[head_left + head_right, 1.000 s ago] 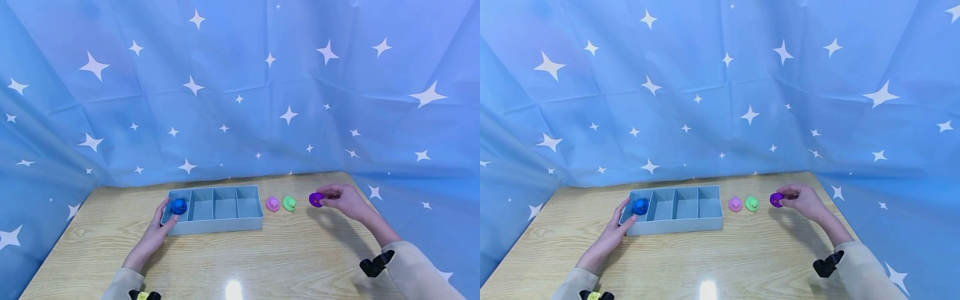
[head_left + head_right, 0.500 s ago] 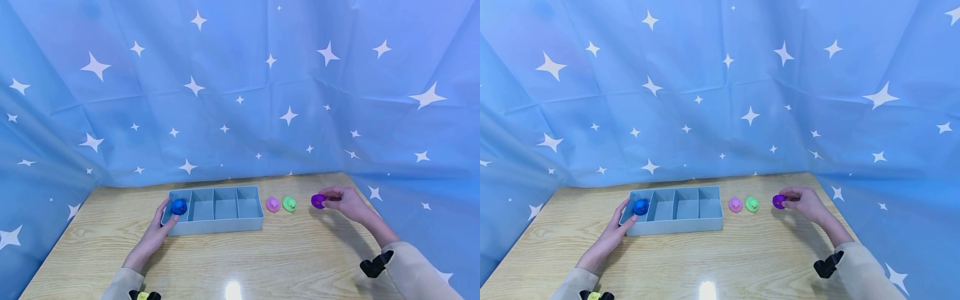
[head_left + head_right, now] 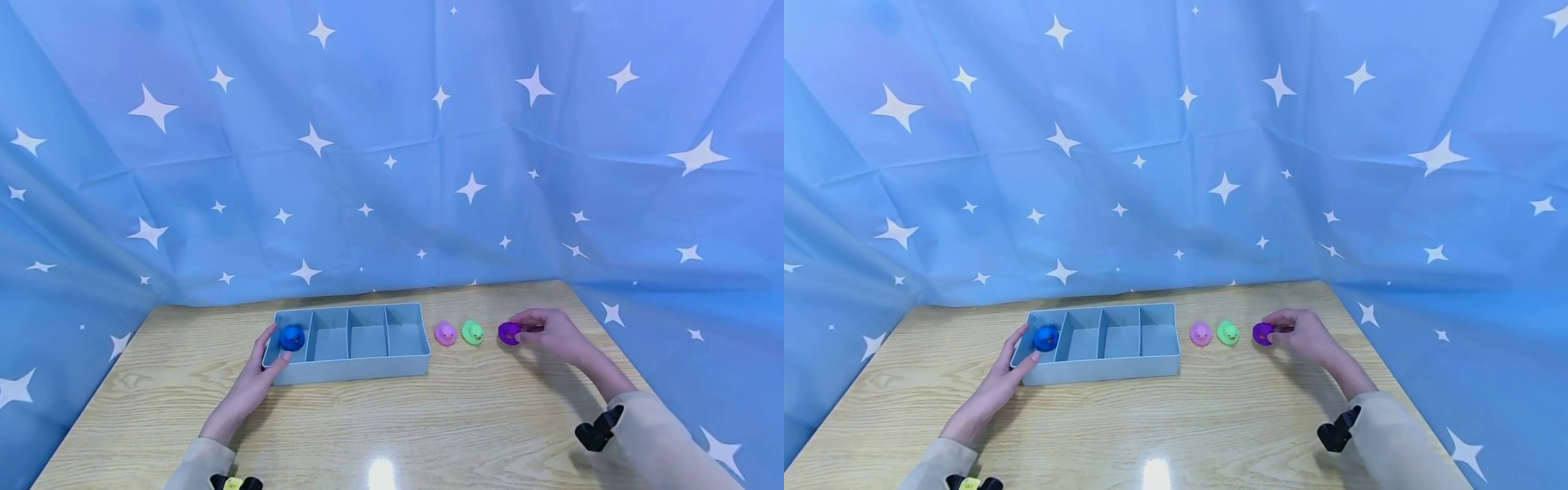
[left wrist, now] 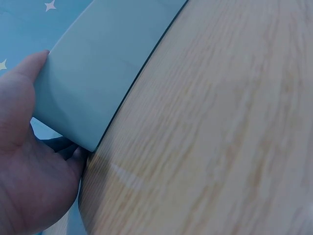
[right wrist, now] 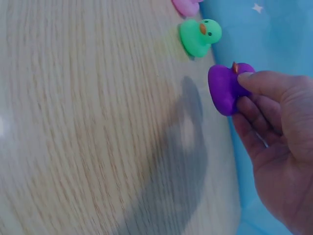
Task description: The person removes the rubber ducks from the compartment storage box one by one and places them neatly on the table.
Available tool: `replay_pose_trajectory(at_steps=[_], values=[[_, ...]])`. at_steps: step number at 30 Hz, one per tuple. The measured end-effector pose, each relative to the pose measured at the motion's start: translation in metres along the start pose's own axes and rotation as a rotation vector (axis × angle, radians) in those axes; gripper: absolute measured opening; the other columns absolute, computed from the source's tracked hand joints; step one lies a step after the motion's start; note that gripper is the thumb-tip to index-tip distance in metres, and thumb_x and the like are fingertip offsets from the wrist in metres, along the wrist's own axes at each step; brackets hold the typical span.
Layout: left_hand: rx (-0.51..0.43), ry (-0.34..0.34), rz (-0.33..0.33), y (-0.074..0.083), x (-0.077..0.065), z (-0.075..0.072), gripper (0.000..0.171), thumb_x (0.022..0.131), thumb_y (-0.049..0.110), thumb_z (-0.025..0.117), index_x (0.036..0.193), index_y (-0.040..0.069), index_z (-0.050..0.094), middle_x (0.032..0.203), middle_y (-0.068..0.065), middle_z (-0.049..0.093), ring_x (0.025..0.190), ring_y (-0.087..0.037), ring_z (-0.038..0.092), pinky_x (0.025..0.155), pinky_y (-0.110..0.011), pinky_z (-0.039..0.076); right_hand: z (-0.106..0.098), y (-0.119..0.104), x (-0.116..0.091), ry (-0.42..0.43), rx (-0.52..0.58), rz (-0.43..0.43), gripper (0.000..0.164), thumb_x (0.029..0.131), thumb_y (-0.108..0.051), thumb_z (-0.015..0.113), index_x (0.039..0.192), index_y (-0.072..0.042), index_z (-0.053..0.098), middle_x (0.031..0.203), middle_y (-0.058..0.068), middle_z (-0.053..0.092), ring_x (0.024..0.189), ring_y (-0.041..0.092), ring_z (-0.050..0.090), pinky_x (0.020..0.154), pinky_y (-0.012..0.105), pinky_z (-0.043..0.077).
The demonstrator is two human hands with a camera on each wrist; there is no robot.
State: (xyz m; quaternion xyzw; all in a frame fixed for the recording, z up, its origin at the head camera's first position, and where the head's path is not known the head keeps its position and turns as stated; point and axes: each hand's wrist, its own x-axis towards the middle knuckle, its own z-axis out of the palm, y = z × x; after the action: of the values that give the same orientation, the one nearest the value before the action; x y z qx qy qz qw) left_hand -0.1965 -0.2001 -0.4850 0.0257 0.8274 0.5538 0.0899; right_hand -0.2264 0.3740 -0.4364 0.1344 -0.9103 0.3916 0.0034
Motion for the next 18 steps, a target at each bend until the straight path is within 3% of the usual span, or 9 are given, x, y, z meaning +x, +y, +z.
replay_pose_trajectory(at_steps=[18], values=[[0.015,0.005,0.003,0.004,-0.003,0.0,0.078,0.108,0.04,0.051,0.166,0.026,0.0,0.169,-0.024,-0.005,0.151,-0.053,-0.003,0.113,-0.077,0.009,0.014,0.004,0.013,-0.043,-0.025,0.034,0.031,0.088,-0.003,0.075,0.118,0.001,0.073,0.102,0.008,0.074,0.093,0.021,0.068,0.078,0.027,0.055]])
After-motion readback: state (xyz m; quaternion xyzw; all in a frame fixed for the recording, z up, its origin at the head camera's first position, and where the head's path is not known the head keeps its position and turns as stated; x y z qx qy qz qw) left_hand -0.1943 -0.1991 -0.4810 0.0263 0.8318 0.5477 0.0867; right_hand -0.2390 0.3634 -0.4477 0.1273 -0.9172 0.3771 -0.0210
